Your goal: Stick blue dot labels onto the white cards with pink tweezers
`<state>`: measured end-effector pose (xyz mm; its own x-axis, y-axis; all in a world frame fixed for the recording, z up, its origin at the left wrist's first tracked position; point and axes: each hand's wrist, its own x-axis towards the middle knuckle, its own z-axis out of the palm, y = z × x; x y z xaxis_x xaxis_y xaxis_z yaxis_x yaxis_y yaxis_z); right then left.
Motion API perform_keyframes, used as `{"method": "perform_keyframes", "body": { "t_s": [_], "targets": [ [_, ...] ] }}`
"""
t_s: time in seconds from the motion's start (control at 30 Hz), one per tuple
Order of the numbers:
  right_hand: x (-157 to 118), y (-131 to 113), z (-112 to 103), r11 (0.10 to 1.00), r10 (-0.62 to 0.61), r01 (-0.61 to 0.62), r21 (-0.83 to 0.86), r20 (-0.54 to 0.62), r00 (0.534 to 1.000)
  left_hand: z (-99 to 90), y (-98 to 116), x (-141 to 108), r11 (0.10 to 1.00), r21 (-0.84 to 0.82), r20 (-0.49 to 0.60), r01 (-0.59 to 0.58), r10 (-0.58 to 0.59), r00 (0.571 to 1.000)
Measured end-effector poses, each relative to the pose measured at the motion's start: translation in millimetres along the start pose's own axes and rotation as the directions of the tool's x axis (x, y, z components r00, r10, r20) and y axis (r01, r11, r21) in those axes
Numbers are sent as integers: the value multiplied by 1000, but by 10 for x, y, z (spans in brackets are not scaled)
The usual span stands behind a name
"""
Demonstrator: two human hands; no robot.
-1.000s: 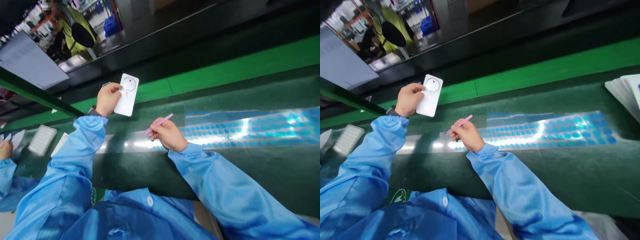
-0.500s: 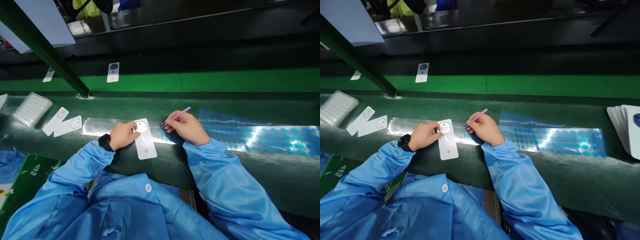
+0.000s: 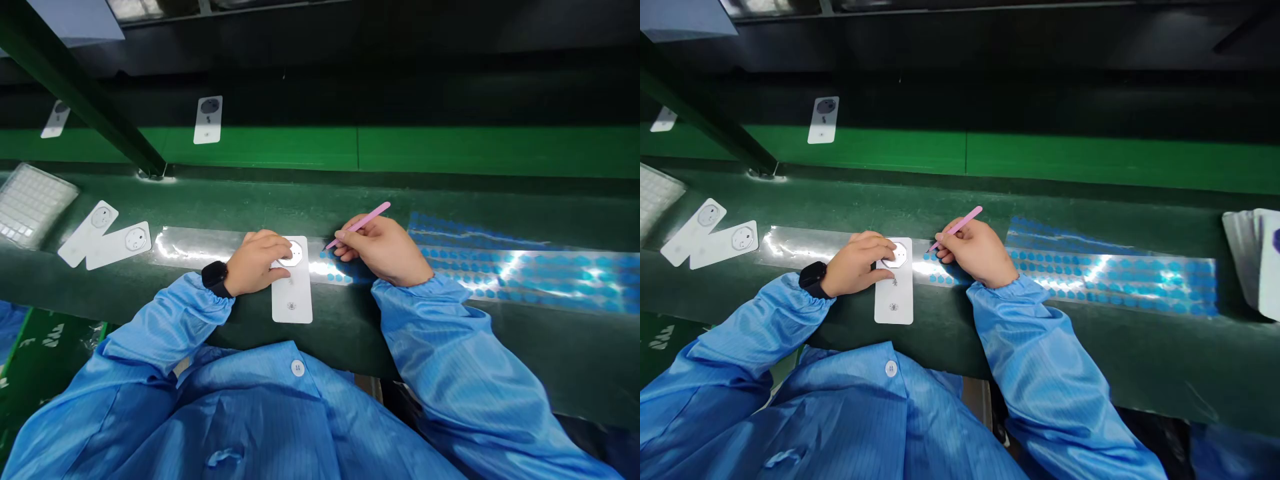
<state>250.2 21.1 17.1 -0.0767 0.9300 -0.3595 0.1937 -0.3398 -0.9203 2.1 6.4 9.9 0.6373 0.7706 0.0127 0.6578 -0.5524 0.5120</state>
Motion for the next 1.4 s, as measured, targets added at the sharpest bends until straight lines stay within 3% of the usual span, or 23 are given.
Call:
{"method": "perform_keyframes", "body": {
  "t_s": [0.2, 0.33, 0.5, 0.77, 1.4],
  "targets": [
    [-19, -11, 12, 998, 7, -5, 66, -37, 999, 40, -16, -18, 999, -2, -42, -44, 44, 998],
    [-41, -11, -48, 986, -18, 14, 165, 27, 999, 63, -12, -19, 1000, 6, -57, -8, 9, 998],
    [-145, -79, 23, 978, -69, 65, 198, 12, 998, 64, 12, 0, 1000, 0, -4, 15, -15, 1000],
    [-157, -44, 343, 994, -72, 74, 79, -33, 997, 68, 26, 5, 999, 27, 3, -17, 17, 1000],
    [-98, -16, 327, 999, 5, -4, 45, -39, 999, 84, 13, 4, 996, 57, -8, -63, 64, 998]
  ]
}}
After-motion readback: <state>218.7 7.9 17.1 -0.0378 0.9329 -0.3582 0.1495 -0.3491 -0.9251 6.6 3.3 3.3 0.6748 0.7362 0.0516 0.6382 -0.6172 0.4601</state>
